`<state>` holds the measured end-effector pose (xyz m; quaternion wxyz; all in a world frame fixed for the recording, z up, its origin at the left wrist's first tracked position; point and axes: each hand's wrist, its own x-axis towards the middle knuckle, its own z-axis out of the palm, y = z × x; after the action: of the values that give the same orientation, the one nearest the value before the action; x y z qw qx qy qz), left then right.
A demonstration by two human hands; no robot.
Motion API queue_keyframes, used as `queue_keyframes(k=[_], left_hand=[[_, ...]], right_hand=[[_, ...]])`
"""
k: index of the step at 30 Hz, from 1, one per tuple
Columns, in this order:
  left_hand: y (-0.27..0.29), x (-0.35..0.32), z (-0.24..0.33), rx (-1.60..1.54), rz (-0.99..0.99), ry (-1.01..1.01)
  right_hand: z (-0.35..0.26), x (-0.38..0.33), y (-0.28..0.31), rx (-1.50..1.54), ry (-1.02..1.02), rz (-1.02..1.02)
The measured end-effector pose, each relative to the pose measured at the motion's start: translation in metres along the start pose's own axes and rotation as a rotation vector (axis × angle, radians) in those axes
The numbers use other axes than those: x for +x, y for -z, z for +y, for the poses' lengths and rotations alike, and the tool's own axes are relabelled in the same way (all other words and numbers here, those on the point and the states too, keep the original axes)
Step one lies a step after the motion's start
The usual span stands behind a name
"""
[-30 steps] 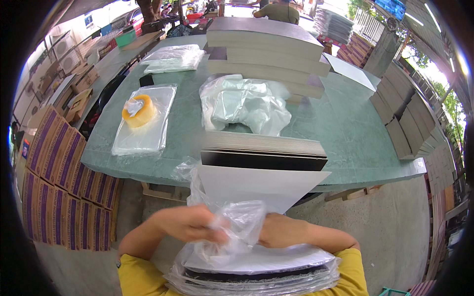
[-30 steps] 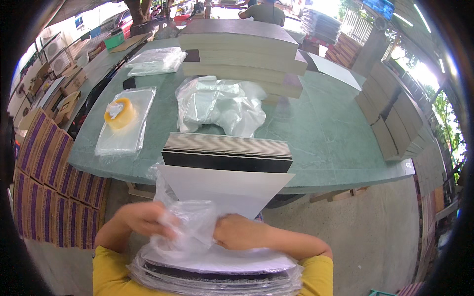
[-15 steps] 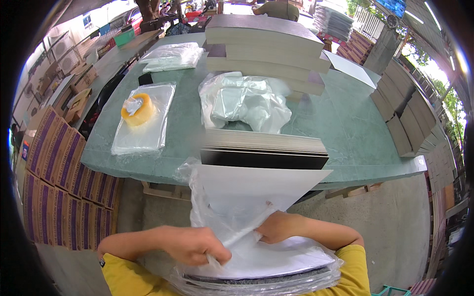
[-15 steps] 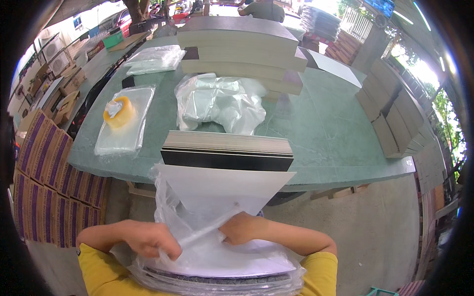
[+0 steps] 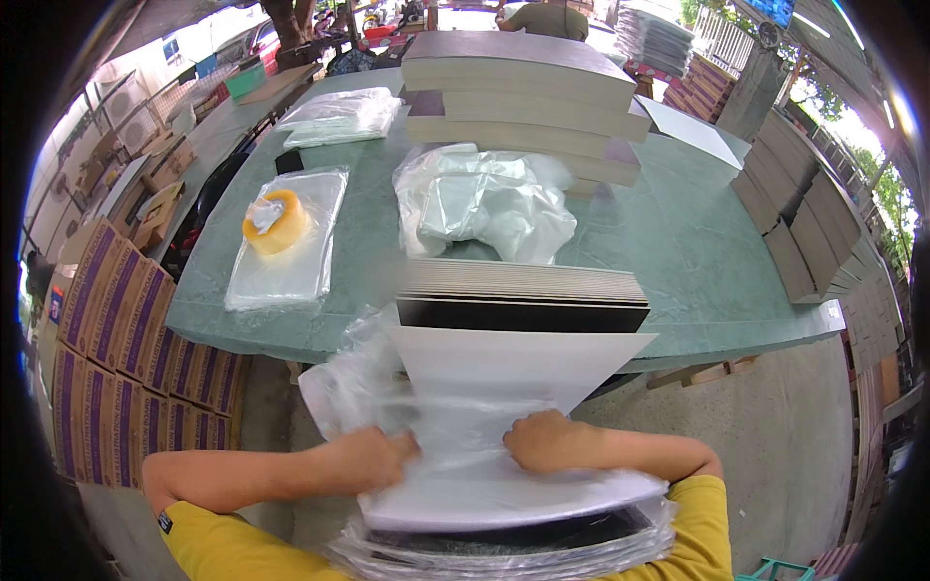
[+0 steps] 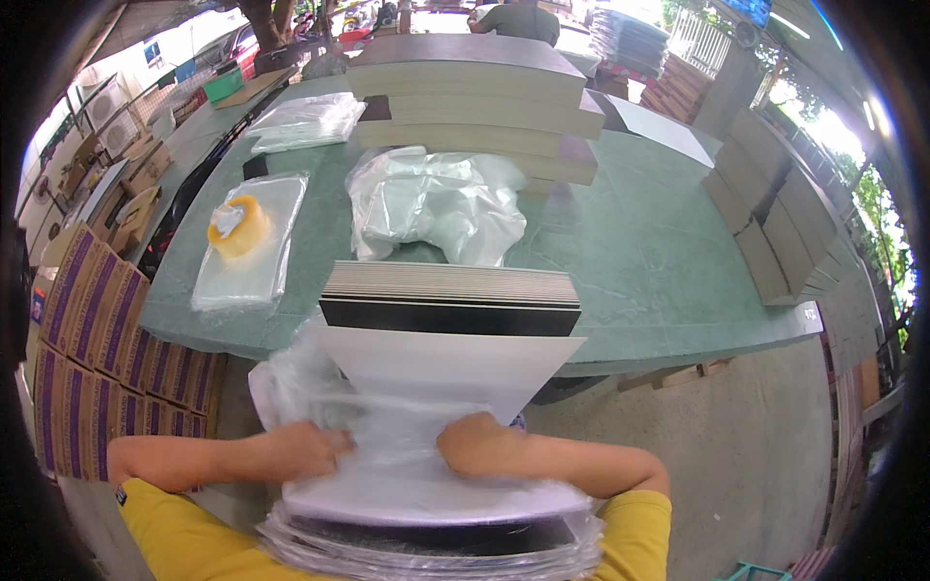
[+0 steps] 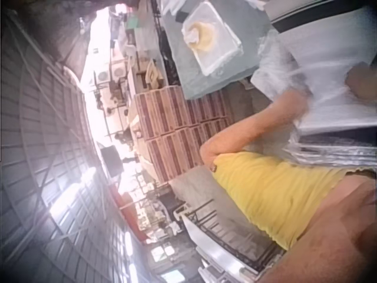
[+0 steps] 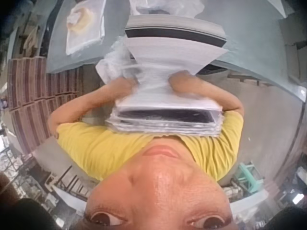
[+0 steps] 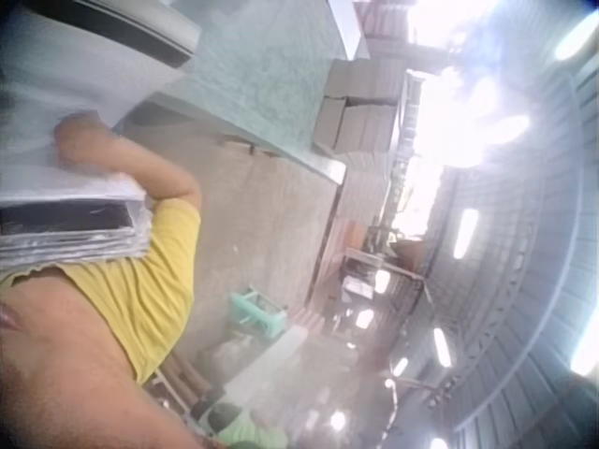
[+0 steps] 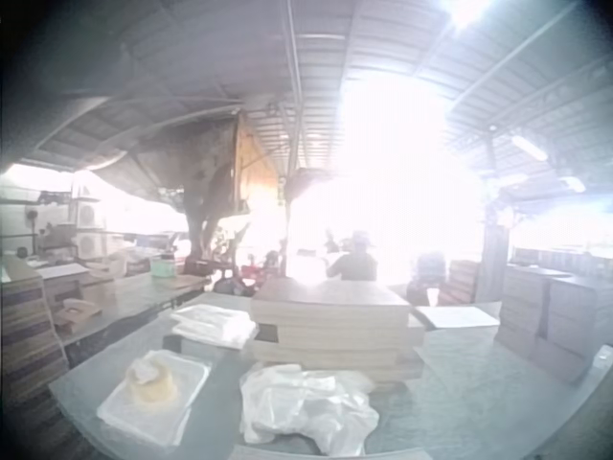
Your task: The person wraps individual black-covered booklets in clear plastic bags, tucking the excess plastic between the pages of each booklet.
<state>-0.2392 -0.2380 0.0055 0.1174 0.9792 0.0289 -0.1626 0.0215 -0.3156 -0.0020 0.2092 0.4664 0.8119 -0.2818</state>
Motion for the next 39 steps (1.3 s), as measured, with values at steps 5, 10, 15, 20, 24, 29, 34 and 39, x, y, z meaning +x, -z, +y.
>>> queue_keyframes(k=[5, 10, 15, 20, 24, 29, 34, 39], left_hand=[[0.023, 0.007, -0.003, -0.166, -0.569, 0.151], [0.010, -0.008, -0.010, 0.047, -0.340, 0.375], [0.018, 0.006, 0.017, -0.001, -0.207, -0.102], [0.007, -0.005, -0.007, -0.056, -0.399, 0.477], [0.010, -0.004, -0.010, 0.177, -0.458, 0.520], [0.037, 0.004, 0.011, 0.239, -0.533, 0.469], [0.036, 0.001, 0.007, 0.265, -0.487, 0.457], [0.062, 0.015, 0.011, 0.293, -0.375, 0.532]], right_hand=[[-0.001, 0.007, -0.003, 0.041, -0.020, 0.076], [-0.011, 0.005, -0.008, 0.027, 0.078, 0.106], [0.000, 0.009, -0.007, -0.032, -0.083, 0.168], [-0.001, 0.016, -0.031, -0.039, 0.024, 0.209], [-0.001, 0.021, -0.030, -0.257, 0.066, 0.168], [0.006, 0.024, -0.029, -0.168, -0.029, 0.102], [0.009, 0.026, -0.040, -0.261, -0.059, 0.148], [0.016, 0.025, -0.037, -0.228, -0.095, 0.135]])
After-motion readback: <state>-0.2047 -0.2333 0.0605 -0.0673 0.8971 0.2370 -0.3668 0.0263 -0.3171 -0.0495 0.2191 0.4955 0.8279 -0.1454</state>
